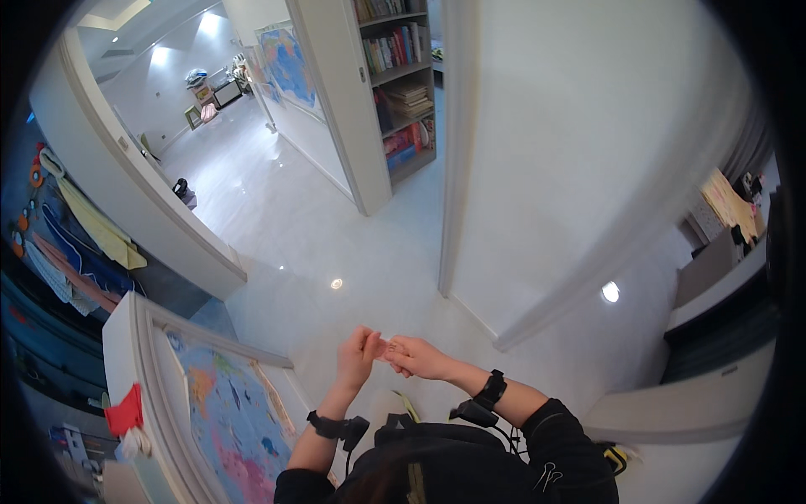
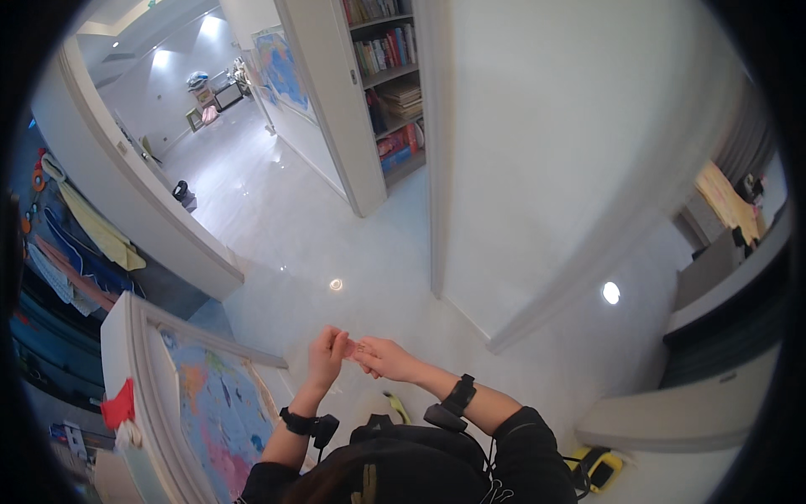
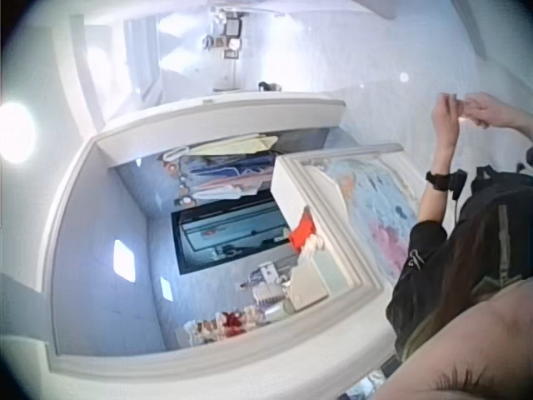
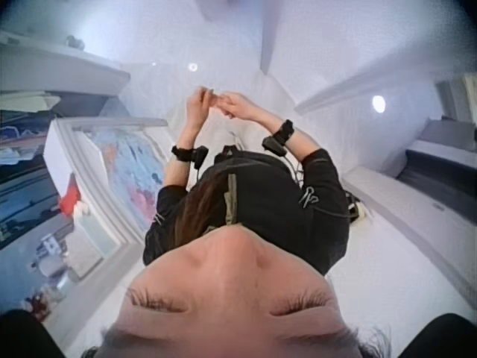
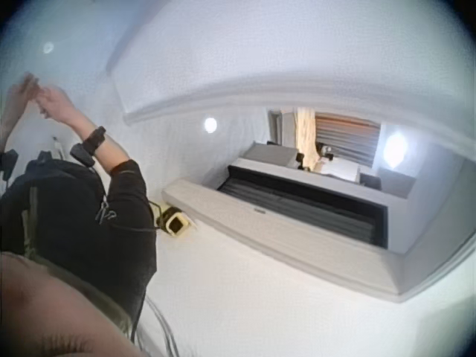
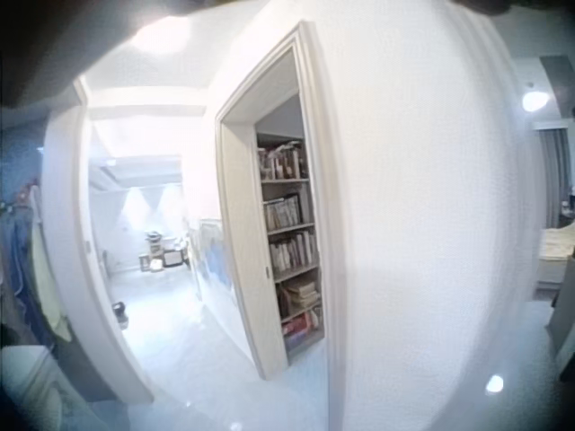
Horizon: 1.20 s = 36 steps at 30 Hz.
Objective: The person folds a cloth and places it in a wardrobe, then uses a pink brush to sweep a bed and a pillow. They fold a small cloth and store it in the wardrobe, retrieve a small box from a drawer, and place a book into a bookshelf.
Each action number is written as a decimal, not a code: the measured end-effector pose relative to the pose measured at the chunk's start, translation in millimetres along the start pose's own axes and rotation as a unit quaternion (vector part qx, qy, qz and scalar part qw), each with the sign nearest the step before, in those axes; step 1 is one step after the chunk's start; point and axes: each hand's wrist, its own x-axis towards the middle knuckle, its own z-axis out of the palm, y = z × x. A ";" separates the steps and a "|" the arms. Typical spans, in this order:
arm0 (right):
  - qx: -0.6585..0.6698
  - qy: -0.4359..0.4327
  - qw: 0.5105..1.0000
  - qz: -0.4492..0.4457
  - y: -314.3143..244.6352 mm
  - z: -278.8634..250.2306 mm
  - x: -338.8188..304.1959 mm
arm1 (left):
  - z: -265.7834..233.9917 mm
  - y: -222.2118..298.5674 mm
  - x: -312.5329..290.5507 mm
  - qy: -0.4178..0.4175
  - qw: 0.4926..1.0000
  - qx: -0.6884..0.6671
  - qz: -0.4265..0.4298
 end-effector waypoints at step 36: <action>0.091 0.674 0.700 -0.218 -165.2 -809.3 641.7 | 296.5 -46.2 1151.5 -0.454 0.865 -0.082 0.196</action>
